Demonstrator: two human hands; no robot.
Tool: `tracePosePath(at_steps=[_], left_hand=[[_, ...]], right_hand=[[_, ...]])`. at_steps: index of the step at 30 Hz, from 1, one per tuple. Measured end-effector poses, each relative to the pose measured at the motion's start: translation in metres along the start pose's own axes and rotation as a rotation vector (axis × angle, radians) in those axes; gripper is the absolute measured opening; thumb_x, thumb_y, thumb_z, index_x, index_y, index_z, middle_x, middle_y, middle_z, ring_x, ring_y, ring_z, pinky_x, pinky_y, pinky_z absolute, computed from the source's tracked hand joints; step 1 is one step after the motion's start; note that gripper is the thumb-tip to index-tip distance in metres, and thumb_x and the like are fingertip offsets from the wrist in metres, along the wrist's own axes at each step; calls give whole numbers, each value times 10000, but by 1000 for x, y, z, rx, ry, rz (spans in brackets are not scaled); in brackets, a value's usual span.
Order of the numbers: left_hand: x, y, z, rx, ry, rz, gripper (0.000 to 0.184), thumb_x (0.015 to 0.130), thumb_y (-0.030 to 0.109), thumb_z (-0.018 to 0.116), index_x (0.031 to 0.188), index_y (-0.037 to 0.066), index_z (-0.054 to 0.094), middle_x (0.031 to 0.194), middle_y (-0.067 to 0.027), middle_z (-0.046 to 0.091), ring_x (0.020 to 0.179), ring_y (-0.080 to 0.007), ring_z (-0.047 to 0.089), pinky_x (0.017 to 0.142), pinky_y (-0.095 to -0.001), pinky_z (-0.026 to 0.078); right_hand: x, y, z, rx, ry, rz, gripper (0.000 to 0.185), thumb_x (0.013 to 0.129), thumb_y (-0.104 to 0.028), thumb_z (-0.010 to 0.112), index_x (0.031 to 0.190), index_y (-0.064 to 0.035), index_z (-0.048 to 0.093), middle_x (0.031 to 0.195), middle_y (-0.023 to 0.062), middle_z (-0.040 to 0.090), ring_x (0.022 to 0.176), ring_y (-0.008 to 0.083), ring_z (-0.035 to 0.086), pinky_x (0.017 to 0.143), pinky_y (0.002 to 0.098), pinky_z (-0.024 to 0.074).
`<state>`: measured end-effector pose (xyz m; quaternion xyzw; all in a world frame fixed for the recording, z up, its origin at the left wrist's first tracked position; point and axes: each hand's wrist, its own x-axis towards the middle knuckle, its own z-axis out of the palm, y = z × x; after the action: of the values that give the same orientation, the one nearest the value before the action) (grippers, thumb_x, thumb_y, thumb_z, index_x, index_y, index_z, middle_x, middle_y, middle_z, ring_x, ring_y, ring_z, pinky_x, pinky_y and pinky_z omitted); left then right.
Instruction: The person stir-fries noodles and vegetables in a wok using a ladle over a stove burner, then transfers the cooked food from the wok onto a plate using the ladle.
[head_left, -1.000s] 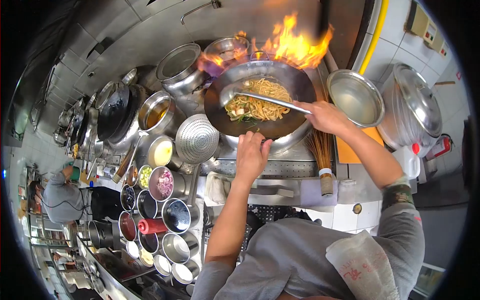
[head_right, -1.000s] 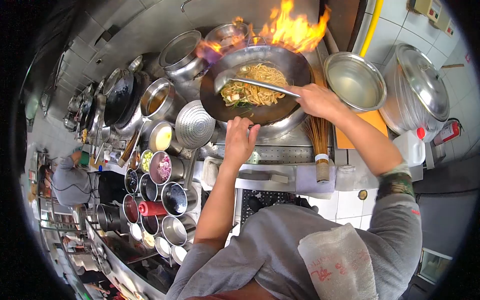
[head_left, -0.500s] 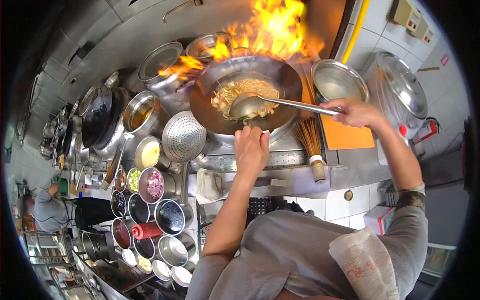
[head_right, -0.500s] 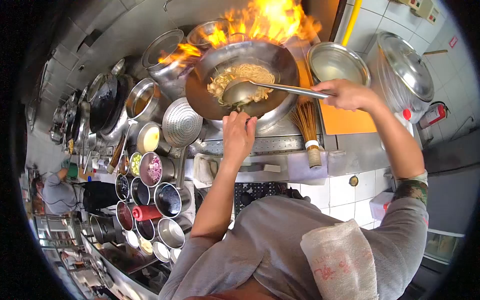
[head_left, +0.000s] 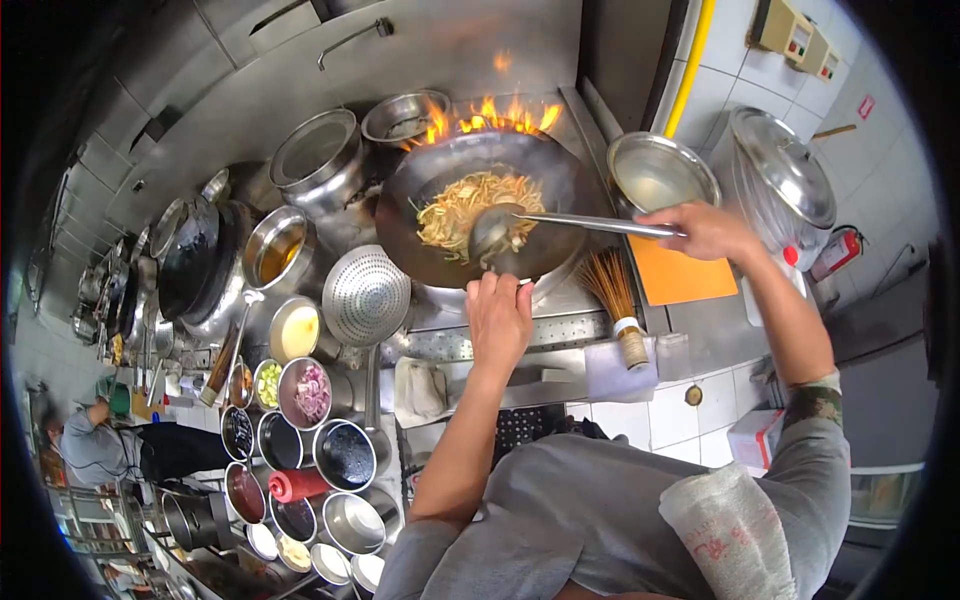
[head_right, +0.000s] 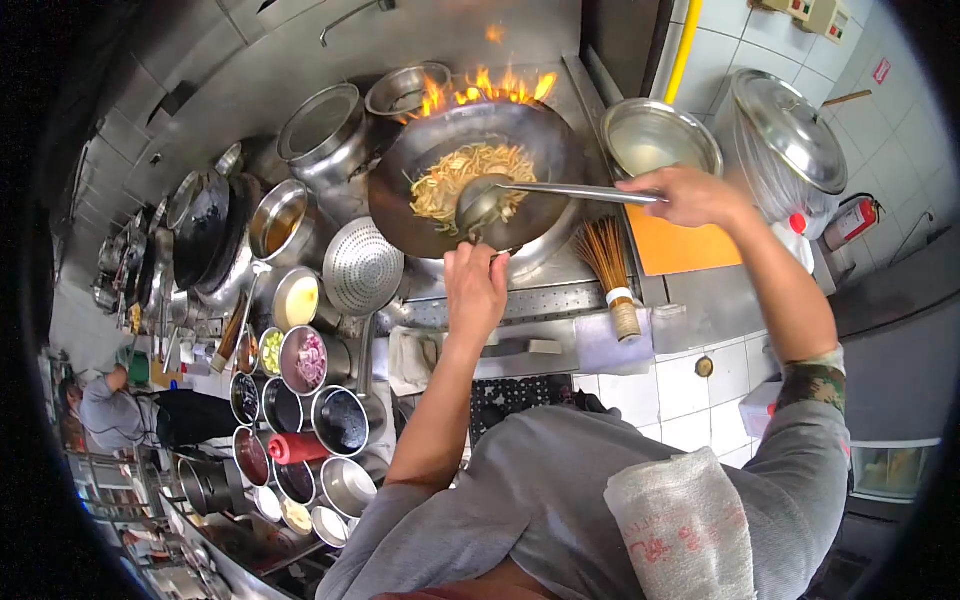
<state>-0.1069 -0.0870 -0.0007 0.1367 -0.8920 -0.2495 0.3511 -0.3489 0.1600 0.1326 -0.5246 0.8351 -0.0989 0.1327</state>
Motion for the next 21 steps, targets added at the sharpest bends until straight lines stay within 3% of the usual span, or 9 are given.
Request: tracePosePath(at_steps=[4,5,6,8,9,13,16,17,21], left_hand=[[-54,-28,22,82,-67,24,130,940,155,672,910,35,633,916,-169,570,906,-397,529,827,-493,428],[-78,-24,14,48,-65,42,139,936,168,676,909,41,626,928,-164,564,913,-396,528,810,-499,428],[-89,-21,5,18,-66,61,150,932,182,680,909,47,620,940,-158,558,919,-396,527,792,-505,427],[-61,-2,-18,7,-46,74,148,927,176,683,904,47,615,940,-160,553,916,-398,520,794,-508,423],[-56,14,-33,-5,-54,51,148,925,173,685,902,47,612,941,-161,550,914,-399,516,794,-509,421],[4,13,-27,-19,13,16,152,922,175,692,907,44,615,949,-162,556,932,-381,520,802,-497,426],[-10,-20,14,41,5,-2,140,920,161,696,915,44,621,942,-161,567,926,-380,528,804,-490,427],[-26,-25,21,66,-17,-2,132,917,148,699,921,40,623,932,-162,571,913,-382,530,806,-486,424],[-84,-28,11,-8,-65,24,184,897,205,726,903,52,624,936,-175,568,920,-413,529,803,-520,438]], right_hand=[[14,-13,28,-177,179,96,520,934,-159,666,1440,-254,592,1162,192,720,1028,396,684,945,461,544],[3,-40,9,-199,99,248,516,918,-131,678,1416,-250,614,1170,180,722,1019,410,679,940,475,549],[-3,-31,5,-139,115,163,517,912,-122,683,1411,-241,620,1184,179,719,1034,404,680,944,467,548],[-21,5,0,-23,130,-17,517,901,-104,695,1400,-223,632,1212,179,713,1065,390,682,953,452,545],[-26,10,-4,95,69,11,575,884,-5,682,1422,-199,620,1282,151,700,1128,344,683,984,391,523],[-10,6,-22,85,-98,65,539,899,-77,695,1421,-183,614,1297,150,693,1132,348,678,1023,384,505],[16,10,7,-35,58,29,502,920,-145,692,1412,-212,620,1283,162,695,1161,363,653,1033,436,496],[17,-17,3,-91,17,218,481,941,-176,671,1415,-235,615,1258,160,704,1107,366,676,994,441,524],[-25,11,25,-55,262,58,482,959,-146,657,1433,-214,597,1214,129,725,1028,353,697,921,445,553]])
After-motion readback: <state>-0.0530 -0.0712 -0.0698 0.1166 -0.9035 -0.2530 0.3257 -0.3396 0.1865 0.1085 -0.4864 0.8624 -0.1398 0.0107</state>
